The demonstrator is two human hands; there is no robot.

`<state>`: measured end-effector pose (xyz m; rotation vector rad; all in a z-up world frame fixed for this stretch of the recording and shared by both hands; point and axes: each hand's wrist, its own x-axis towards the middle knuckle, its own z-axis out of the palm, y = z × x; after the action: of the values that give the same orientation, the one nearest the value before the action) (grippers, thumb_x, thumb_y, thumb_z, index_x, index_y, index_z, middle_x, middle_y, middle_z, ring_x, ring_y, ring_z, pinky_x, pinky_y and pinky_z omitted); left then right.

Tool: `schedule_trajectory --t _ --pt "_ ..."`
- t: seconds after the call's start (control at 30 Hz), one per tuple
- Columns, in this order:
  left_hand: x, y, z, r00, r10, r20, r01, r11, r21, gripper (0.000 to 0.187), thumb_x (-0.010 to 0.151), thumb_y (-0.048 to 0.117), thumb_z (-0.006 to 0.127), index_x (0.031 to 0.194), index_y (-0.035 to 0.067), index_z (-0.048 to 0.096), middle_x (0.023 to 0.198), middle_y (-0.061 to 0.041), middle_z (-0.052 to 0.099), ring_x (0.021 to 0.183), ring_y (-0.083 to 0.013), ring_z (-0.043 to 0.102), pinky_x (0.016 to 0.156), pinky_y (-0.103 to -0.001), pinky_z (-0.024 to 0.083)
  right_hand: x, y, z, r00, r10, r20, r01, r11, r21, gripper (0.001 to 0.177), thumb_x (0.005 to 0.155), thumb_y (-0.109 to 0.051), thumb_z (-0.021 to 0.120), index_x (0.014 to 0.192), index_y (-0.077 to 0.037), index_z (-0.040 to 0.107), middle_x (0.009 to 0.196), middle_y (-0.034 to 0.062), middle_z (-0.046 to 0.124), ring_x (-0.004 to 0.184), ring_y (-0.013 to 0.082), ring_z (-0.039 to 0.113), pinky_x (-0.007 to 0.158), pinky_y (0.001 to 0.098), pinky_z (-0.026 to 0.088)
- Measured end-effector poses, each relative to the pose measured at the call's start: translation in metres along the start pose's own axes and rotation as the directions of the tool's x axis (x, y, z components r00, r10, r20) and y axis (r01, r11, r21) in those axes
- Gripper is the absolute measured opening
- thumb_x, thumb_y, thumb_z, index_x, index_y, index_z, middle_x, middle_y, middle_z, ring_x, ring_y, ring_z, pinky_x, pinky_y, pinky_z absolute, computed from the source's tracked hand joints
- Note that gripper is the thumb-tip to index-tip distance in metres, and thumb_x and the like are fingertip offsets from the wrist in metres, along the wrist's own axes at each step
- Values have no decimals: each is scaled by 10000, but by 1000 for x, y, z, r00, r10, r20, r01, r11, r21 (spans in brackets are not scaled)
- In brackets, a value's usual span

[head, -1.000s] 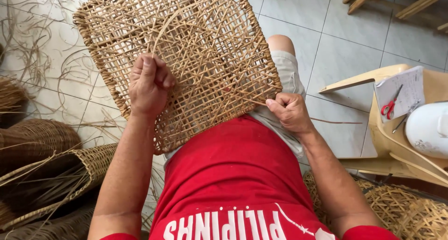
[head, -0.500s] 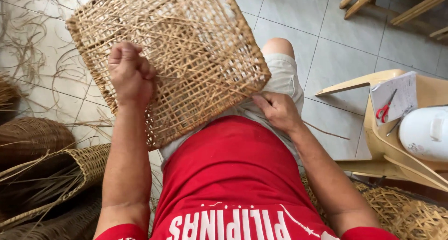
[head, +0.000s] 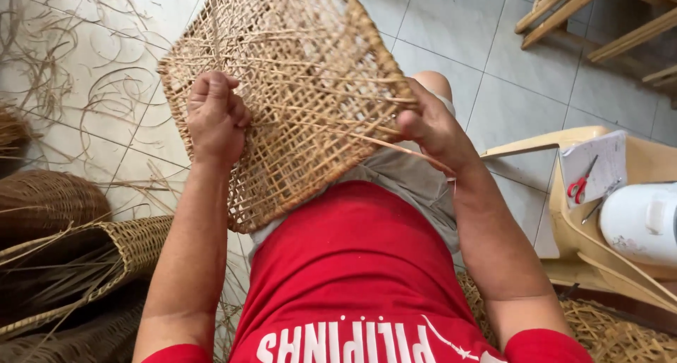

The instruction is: The person is weaving thin rattan strips into a rectangular frame, using a small wooden stick to guide the strips through the existing weave to create a pattern.

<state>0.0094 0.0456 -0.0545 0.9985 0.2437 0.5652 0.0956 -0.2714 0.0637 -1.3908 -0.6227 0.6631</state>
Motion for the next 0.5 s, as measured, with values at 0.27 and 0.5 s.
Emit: schedule_trajectory --t 0.27,0.5 --pt "1 39 31 969 13 246 -80 961 265 274 1142 291 544 991 85 643 573 -5 463 442 -91 441 446 -215 391 -30 65 -14 951 135 -279 -135 991 17 344 973 -152 716 1284 -23 642 1039 116 729 882 201 723 791 379 665" --pt "10 15 49 953 74 293 -164 941 296 241 1147 275 540 978 128 627 677 21 555 481 -88 509 426 -225 467 -64 104 -25 931 108 -348 -139 988 -67 434 969 -229 702 1361 -57 626 1256 53 715 1150 183 670 1000 317 571"
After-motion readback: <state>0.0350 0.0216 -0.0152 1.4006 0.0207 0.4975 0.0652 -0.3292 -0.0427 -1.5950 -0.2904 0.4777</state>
